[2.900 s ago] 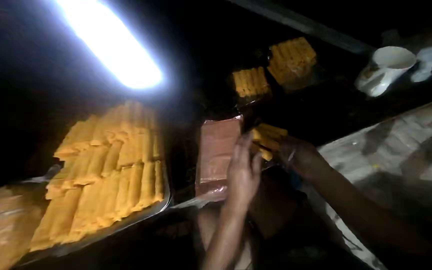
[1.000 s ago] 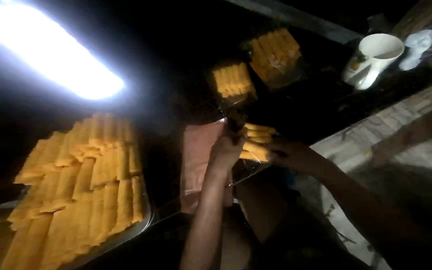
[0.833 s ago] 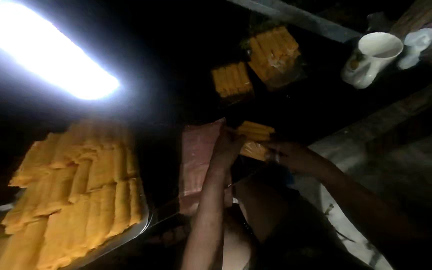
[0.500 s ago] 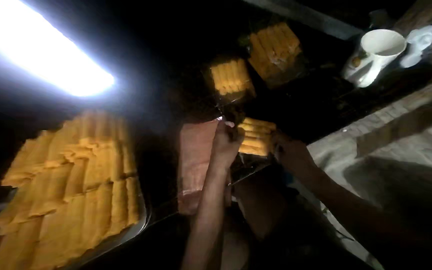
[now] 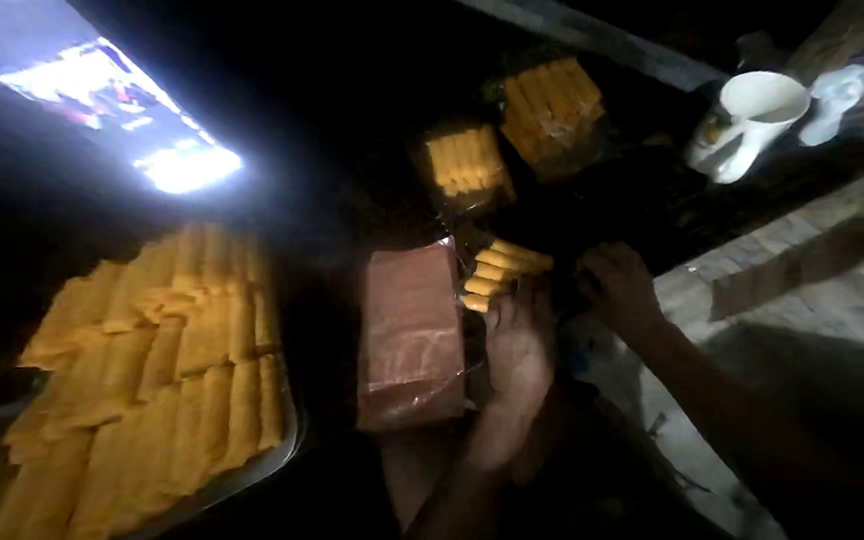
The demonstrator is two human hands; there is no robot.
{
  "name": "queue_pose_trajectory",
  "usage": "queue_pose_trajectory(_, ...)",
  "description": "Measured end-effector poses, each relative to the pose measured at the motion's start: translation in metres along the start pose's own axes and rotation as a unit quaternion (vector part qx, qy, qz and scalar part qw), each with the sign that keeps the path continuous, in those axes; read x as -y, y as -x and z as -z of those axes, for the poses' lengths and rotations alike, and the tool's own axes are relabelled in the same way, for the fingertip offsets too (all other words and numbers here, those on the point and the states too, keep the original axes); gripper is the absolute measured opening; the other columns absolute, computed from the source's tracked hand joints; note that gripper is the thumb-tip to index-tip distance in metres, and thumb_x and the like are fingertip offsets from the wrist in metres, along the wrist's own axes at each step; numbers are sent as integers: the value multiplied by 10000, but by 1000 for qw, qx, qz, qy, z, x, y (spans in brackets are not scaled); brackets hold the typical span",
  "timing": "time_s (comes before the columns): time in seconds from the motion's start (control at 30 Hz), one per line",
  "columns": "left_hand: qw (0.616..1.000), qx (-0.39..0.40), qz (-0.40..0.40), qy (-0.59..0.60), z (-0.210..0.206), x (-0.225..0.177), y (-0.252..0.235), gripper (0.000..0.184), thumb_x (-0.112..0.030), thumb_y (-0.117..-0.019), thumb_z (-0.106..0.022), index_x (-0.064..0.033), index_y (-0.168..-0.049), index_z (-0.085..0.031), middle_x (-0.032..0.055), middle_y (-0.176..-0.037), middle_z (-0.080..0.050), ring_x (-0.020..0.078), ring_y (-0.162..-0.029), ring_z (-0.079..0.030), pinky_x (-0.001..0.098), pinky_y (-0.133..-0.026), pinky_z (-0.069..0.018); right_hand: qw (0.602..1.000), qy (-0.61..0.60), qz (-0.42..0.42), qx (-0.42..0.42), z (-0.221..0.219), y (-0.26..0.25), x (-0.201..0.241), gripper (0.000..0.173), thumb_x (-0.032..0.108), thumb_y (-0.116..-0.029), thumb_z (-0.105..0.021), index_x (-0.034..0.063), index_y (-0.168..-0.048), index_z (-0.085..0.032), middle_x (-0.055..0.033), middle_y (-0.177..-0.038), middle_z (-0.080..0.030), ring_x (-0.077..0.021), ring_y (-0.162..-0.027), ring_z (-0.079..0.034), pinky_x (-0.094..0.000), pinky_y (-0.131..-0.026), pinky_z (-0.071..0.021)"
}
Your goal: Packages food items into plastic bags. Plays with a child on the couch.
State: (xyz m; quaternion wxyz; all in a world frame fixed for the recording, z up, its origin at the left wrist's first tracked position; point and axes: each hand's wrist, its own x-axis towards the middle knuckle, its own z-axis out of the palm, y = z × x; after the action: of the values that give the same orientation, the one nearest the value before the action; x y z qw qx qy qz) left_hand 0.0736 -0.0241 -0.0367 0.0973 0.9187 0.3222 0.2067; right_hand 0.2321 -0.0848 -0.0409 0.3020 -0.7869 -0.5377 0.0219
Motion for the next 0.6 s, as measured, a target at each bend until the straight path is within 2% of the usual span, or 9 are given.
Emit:
queue_pose_trajectory(0.07, 998, -12, -43, -38, -1, 13, 6, 354, -16, -944, -597, -26, -1285, -691, 152, -1303, -689, 336, -1232, -648, 476, -1034, -523, 1000, -3, 22, 2, -1, 11, 1, 120, 68, -932, -668, -39, -955, -716, -229, -1011, -699, -422, -982, -679, -585, -856, -555)
queue_pose_trajectory(0.1, 996, -16, -70, -46, 1, 20, 10, 331, 7, -946, -584, -24, -1253, -706, 142, -1288, -700, 320, -1223, -660, 453, -1030, -532, 1000, -6, 20, 13, 0, 18, 4, 139, 70, -936, -646, -46, -960, -718, -229, -1015, -706, -412, -971, -693, -566, -847, -571)
queue_pose_trajectory(0.2, 993, 12, -112, -26, 14, 32, 16, 350, 26, -956, -562, -46, -1268, -702, 130, -1338, -677, 308, -1264, -638, 440, -1082, -503, 998, -31, -14, 49, 4, 34, 22, 202, 78, -944, -609, -58, -1058, -707, -250, -1055, -705, -420, -1001, -694, -555, -880, -566)
queue_pose_trajectory(0.23, 993, 12, -114, -19, 16, 30, 17, 324, 5, -954, -578, -44, -1247, -710, 133, -1325, -682, 314, -1244, -647, 450, -1074, -508, 998, -38, -20, 48, 4, 36, 25, 221, 95, -948, -613, -53, -1085, -703, -248, -1059, -706, -417, -1005, -695, -551, -884, -566)
queue_pose_trajectory(0.3, 993, -21, -114, -37, 13, 20, 14, 256, -80, -924, -646, -45, -1158, -745, 136, -1237, -719, 323, -1143, -688, 476, -981, -543, 998, -51, -19, 38, -1, 39, 27, 263, 141, -944, -661, -49, -1121, -707, -243, -1072, -712, -414, -1011, -697, -557, -888, -568)
queue_pose_trajectory(0.4, 996, -38, -81, -16, -1, 9, 2, 274, -122, -930, -665, -98, -1190, -750, 111, -1252, -714, 325, -1128, -679, 486, -926, -545, 996, -48, -24, 66, 0, 37, 31, 282, 128, -943, -673, -81, -1130, -693, -282, -1103, -694, -454, -1031, -684, -594, -899, -552)
queue_pose_trajectory(0.47, 996, -46, -64, 29, -9, 8, -9, 262, -106, -929, -669, -86, -1175, -757, 132, -1240, -715, 357, -1111, -680, 508, -901, -549, 994, -43, -42, 87, 5, 36, 35, 258, 106, -958, -652, -98, -1111, -688, -302, -1111, -682, -472, -1038, -674, -611, -903, -542)
queue_pose_trajectory(0.6, 996, -44, -53, 53, -16, 11, -23, 248, -74, -932, -654, -72, -1154, -763, 153, -1248, -711, 392, -1154, -659, 542, -966, -522, 996, -20, -19, 81, 4, 43, 35, 197, 62, -953, -631, -101, -1034, -706, -304, -1043, -695, -473, -982, -693, -619, -858, -555)
